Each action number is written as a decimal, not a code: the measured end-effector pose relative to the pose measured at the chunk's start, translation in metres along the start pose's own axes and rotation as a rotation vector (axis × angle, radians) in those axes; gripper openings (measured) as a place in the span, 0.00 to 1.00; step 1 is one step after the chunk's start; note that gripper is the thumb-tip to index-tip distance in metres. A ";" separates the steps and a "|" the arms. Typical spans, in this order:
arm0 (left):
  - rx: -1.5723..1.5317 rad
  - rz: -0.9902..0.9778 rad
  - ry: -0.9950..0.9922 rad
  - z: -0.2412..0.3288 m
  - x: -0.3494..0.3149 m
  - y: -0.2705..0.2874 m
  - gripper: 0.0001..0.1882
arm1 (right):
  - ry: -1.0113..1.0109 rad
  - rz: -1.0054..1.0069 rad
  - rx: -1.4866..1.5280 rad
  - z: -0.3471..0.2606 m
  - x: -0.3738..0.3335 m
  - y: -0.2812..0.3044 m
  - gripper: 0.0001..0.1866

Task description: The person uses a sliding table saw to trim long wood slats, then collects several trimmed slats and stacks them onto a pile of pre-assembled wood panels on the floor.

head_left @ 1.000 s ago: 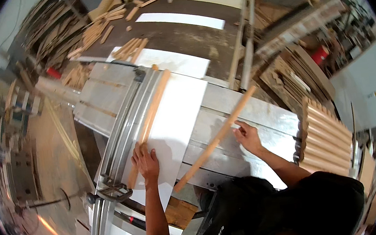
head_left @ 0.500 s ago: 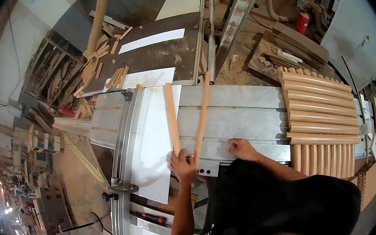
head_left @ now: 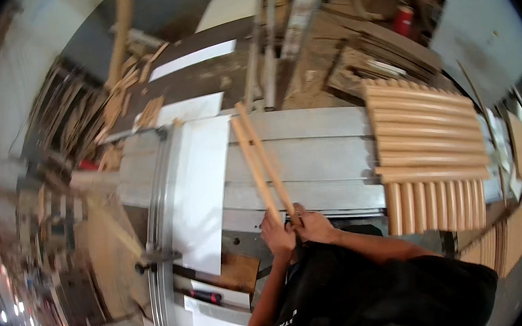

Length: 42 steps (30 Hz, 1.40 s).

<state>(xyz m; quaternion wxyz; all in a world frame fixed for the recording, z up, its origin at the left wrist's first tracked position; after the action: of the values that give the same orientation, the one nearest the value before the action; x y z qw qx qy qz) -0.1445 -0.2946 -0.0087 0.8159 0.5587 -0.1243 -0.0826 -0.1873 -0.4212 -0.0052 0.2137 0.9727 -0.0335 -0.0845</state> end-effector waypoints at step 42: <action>-1.542 -1.230 0.620 0.144 -0.131 -0.136 0.13 | -0.455 0.901 1.221 0.080 -0.293 0.086 0.22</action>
<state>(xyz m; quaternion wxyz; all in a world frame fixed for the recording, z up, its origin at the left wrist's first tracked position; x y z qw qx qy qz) -0.3117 -0.4359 -0.0999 0.7652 -0.1522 0.4852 -0.3949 -0.4919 -0.5020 0.0038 -0.3564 0.7696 -0.5072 -0.1533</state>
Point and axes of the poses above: each hand's wrist, its own x-axis towards the middle knuckle, its own y-axis out of the back of the hand, z = x × y, the point moved 10 cm from there along x, towards the middle knuckle, and after that the axes turned 10 degrees about x, right-handed, at the moved point
